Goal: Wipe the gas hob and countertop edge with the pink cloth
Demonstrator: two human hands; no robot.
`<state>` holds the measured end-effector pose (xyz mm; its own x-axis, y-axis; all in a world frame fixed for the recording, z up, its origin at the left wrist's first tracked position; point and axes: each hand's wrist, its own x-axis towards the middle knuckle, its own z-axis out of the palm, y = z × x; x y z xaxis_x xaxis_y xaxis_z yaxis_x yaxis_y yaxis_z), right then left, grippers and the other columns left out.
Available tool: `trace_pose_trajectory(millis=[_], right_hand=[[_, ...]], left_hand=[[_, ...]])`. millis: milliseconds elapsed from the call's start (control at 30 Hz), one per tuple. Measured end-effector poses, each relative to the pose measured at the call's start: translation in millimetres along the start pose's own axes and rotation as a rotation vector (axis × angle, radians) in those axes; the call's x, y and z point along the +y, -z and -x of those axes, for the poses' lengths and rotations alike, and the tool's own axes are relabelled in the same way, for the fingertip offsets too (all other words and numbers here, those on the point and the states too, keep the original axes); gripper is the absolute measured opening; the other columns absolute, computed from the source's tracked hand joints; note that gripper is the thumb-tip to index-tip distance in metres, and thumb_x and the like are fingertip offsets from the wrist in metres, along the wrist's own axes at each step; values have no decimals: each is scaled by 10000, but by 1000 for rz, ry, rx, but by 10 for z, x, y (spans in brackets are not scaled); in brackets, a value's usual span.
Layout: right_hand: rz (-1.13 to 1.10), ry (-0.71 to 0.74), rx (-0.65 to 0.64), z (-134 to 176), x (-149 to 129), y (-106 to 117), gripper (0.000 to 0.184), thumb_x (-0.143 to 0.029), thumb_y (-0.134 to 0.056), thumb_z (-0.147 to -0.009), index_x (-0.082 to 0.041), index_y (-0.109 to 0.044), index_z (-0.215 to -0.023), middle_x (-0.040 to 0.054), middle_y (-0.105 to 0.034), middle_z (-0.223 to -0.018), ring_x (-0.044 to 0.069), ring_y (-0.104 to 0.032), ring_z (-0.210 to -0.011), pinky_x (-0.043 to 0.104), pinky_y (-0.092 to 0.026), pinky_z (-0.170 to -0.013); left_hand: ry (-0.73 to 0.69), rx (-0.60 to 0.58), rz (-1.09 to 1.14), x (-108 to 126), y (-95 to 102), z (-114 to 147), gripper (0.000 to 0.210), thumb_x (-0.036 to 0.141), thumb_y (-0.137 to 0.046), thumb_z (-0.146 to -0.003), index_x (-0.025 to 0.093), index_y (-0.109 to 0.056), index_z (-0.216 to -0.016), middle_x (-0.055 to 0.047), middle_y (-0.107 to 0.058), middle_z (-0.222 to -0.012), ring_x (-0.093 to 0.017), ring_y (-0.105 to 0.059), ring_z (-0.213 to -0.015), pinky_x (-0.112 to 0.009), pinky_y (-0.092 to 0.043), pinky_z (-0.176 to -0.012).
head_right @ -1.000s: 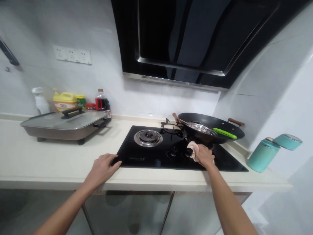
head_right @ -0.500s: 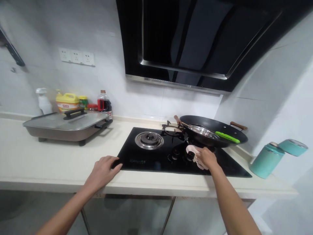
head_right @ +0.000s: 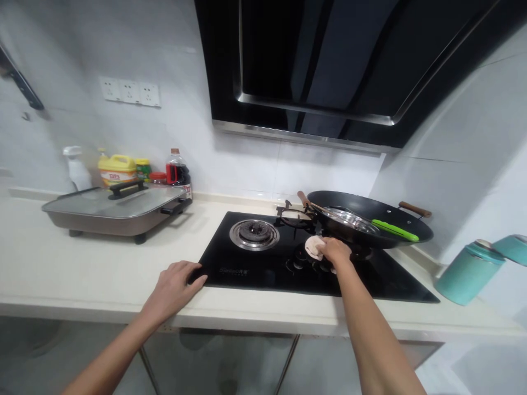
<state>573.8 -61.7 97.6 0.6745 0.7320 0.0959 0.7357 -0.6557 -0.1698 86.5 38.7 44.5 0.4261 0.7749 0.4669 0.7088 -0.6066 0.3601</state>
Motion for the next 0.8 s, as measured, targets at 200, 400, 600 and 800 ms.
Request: trace_pose_trajectory(millis=[200, 400, 600, 800], right_hand=[[1, 14, -16, -19, -180, 6, 443, -378, -527, -881, -285, -757, -1248, 123, -756, -1230, 292, -701, -1144, 386, -497, -906], [8, 114, -71, -12, -381, 30, 483, -331, -584, -861, -269, -693, -1328, 122, -722, -1290, 300, -674, -1174, 406, -488, -932], [-45, 450, -226, 105, -1171, -66, 444, -486, -658, -940, -223, -656, -1298, 63, -692, -1252, 219, -662, -1076, 411, -532, -952], [-32, 530, -235, 313, -1533, -81, 615, -627, -705, -835, -254, -648, -1321, 126, -624, -1352, 295, -650, -1159, 416, -499, -980]], left_hand=[[-1, -6, 17, -11, 3, -1, 353, 468, -570, -942, 231, -730, -1149, -102, -725, -1174, -318, -601, -1163, -480, -445, -1008], [4, -8, 4, 17, 7, 2, 320, 441, -586, -949, 224, -718, -1144, -100, -711, -1186, -315, -594, -1178, -471, -436, -1003], [10, -4, -1, 10, -20, -6, 298, 421, -609, -939, 236, -717, -1145, -94, -702, -1172, -309, -582, -1166, -477, -425, -1000], [-1, 4, 5, 5, -15, 19, 301, 418, -598, -959, 238, -721, -1167, -94, -703, -1159, -310, -582, -1176, -481, -421, -1016]])
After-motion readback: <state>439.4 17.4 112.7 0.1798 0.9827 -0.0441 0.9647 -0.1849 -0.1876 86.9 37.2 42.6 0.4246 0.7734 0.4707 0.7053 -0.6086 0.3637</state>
